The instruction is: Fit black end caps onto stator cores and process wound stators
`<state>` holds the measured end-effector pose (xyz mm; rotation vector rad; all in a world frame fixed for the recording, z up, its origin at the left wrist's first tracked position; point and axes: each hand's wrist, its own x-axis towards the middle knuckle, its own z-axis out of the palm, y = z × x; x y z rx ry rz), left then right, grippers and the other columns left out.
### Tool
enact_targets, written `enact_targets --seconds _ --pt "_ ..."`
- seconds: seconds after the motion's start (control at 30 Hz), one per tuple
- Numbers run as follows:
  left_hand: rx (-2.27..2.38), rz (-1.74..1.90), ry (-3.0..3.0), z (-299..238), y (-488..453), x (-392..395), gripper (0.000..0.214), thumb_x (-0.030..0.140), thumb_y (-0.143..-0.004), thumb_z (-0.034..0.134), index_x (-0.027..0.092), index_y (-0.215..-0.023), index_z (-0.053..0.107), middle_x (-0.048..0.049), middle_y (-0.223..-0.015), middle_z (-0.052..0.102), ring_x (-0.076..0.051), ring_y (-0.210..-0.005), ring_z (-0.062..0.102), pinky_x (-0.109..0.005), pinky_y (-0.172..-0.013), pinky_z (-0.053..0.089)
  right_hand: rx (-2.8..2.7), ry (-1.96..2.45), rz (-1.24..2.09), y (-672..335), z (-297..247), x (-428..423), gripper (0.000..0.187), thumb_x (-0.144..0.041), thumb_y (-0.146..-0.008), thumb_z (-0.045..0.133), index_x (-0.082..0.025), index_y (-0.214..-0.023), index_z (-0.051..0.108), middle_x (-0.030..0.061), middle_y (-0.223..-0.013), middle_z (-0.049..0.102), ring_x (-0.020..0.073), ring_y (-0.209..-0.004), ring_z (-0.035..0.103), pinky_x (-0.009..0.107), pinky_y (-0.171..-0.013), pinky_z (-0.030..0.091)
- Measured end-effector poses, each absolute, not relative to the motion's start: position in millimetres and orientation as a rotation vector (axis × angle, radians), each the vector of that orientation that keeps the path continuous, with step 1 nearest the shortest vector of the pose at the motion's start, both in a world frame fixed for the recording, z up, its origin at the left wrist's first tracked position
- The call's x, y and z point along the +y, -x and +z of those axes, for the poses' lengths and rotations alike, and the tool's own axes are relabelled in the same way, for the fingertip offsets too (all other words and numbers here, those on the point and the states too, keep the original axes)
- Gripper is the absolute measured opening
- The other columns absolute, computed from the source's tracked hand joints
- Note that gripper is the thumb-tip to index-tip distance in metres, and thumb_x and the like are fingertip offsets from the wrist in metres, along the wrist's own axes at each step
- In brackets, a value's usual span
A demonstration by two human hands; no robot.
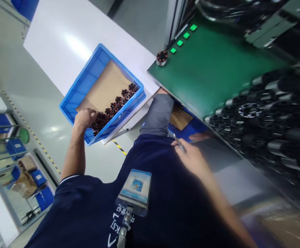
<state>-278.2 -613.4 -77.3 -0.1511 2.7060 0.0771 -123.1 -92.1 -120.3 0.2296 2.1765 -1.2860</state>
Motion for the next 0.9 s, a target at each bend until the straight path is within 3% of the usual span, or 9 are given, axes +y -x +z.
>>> enact_targets --seconds 0.13,0.23,0.3,0.37,0.43,0.53,0.67,0.73,0.9 --pt "2.959 0.364 -0.152 -80.7 344.8 -534.9 0.049 0.056 -0.116 0.059 0.024 -0.148 0.079 -0.0141 -0.163 0.075 -0.038 -0.152 0.068 -0.056 -0.137 0.048 2.189 -0.224 -1.314 121.0 -116.1 -96.1 0.030 -0.038 -0.101 0.060 -0.023 -0.112 0.083 0.0092 -0.100 0.088 0.0263 -0.087 0.080 0.036 -0.090 0.058" --pt "2.955 0.794 -0.590 -114.3 412.8 -444.2 0.052 0.043 -0.106 0.076 0.031 -0.156 0.074 -0.0091 -0.176 0.064 -0.037 -0.166 0.054 -0.060 -0.146 0.040 2.195 -0.221 -1.349 116.8 -108.0 -96.0 0.031 -0.037 -0.104 0.060 -0.022 -0.116 0.084 0.0088 -0.106 0.089 0.0257 -0.093 0.081 0.036 -0.094 0.059" --pt "2.857 0.962 -0.636 -140.5 456.9 -388.7 0.059 0.030 -0.090 0.090 0.033 -0.147 0.077 -0.0080 -0.179 0.057 -0.040 -0.166 0.048 -0.065 -0.145 0.039 2.196 -0.228 -1.385 110.9 -101.4 -93.2 0.031 -0.037 -0.106 0.060 -0.022 -0.119 0.085 0.0078 -0.108 0.089 0.0239 -0.092 0.080 0.035 -0.094 0.058" --pt "2.789 1.032 -0.578 -160.9 493.8 -348.8 0.049 0.024 -0.078 0.099 0.030 -0.122 0.080 -0.0099 -0.170 0.061 -0.040 -0.160 0.044 -0.066 -0.142 0.039 2.205 -0.265 -1.430 102.2 -96.9 -88.0 0.032 -0.038 -0.108 0.061 -0.022 -0.120 0.085 0.0070 -0.109 0.089 0.0223 -0.090 0.079 0.033 -0.093 0.058" --pt "2.754 1.075 -0.539 -172.2 522.1 -328.3 0.035 0.032 -0.079 0.103 0.026 -0.098 0.074 -0.0103 -0.150 0.067 -0.033 -0.149 0.044 -0.058 -0.141 0.039 2.221 -0.328 -1.482 91.7 -96.7 -81.8 0.032 -0.041 -0.108 0.061 -0.022 -0.119 0.085 0.0064 -0.108 0.088 0.0217 -0.090 0.079 0.033 -0.094 0.059" --pt "2.726 1.168 -0.563 -175.3 546.2 -324.7 0.047 0.050 -0.087 0.103 0.022 -0.081 0.065 -0.0061 -0.122 0.068 -0.022 -0.130 0.044 -0.045 -0.142 0.034 2.250 -0.444 -1.570 77.0 -103.2 -74.5 0.034 -0.044 -0.108 0.060 -0.021 -0.115 0.084 0.0066 -0.108 0.087 0.0220 -0.094 0.079 0.034 -0.096 0.060" --pt "2.685 1.224 -0.718 -162.1 520.4 -325.0 0.055 0.057 -0.083 0.107 0.023 -0.082 0.063 -0.0048 -0.110 0.069 -0.022 -0.115 0.052 -0.047 -0.134 0.046 2.274 -0.553 -1.696 67.8 -106.8 -74.4 0.037 -0.048 -0.110 0.060 -0.020 -0.110 0.084 0.0059 -0.099 0.083 0.0203 -0.088 0.076 0.033 -0.091 0.061" --pt "2.653 1.316 -0.855 -144.2 474.9 -314.0 0.052 0.063 -0.092 0.099 0.025 -0.088 0.064 -0.0064 -0.103 0.068 -0.026 -0.107 0.060 -0.053 -0.121 0.057 2.299 -0.601 -1.752 68.7 -100.9 -77.4 0.039 -0.051 -0.112 0.063 -0.020 -0.115 0.086 0.0042 -0.093 0.081 0.0185 -0.082 0.072 0.033 -0.088 0.061" --pt "2.536 1.633 -1.212 -54.7 323.7 -273.8 0.055 0.075 -0.099 0.090 0.024 -0.100 0.069 -0.0067 -0.109 0.067 -0.029 -0.109 0.074 -0.056 -0.104 0.069 2.515 -0.746 -1.927 83.7 -72.0 -83.2 0.043 -0.059 -0.116 0.067 -0.025 -0.133 0.087 0.0000 -0.081 0.072 0.0166 -0.069 0.062 0.035 -0.080 0.058"
